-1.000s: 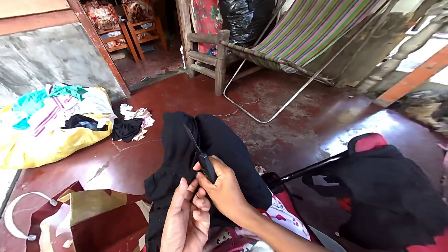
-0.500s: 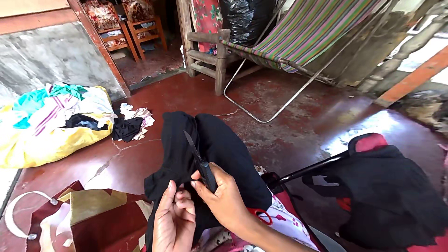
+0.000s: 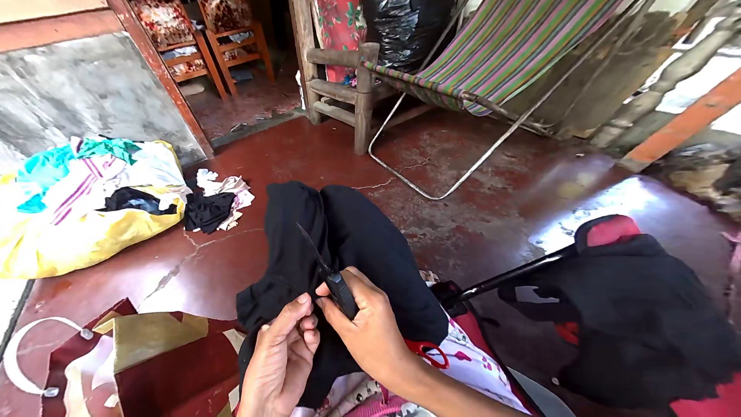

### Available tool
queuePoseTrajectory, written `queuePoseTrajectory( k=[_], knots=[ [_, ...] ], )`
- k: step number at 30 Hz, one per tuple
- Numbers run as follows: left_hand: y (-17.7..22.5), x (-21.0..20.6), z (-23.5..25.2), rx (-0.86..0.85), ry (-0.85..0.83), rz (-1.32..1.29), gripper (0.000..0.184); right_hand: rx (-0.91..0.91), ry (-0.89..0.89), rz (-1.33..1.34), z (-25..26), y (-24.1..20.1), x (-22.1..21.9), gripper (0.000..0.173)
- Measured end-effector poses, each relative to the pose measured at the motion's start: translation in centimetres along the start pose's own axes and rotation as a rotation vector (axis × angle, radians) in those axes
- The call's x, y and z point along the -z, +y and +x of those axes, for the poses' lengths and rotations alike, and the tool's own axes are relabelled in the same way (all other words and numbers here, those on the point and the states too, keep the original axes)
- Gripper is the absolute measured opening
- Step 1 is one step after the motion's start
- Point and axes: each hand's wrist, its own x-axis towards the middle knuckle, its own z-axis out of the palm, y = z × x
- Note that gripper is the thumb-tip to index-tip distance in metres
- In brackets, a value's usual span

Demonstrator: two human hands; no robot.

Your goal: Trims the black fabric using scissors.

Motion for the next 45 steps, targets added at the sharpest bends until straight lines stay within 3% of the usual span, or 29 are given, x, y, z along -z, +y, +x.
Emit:
queuePoseTrajectory(
  k=[9, 20, 26, 39, 45],
  knots=[
    [0.3, 3.0, -0.1, 0.153, -0.171, 0.039, 0.01, 0.012, -0.013, -0.072, -0.6, 0.1, 0.1, 0.012],
    [0.1, 1.9, -1.1, -0.113, -0.046, 0.322, 0.007, 0.036, -0.063, -0.075, -0.9, 0.4, 0.5, 0.012],
    [0.5, 2.6, -0.8, -0.185, -0.086, 0.37, 0.009, -0.032, -0.161, 0.073, -1.1, 0.4, 1.5, 0.02],
    [1.0, 3.2, -0.6, -0.188, -0.159, 0.431, 0.01, -0.082, -0.283, 0.041, -0.3, 0.9, 1.3, 0.018],
    [0.4, 3.5, -0.4, -0.372, -0.157, 0.543, 0.009, -0.067, -0.236, -0.016, -0.4, 0.3, 1.3, 0.016]
  ],
)
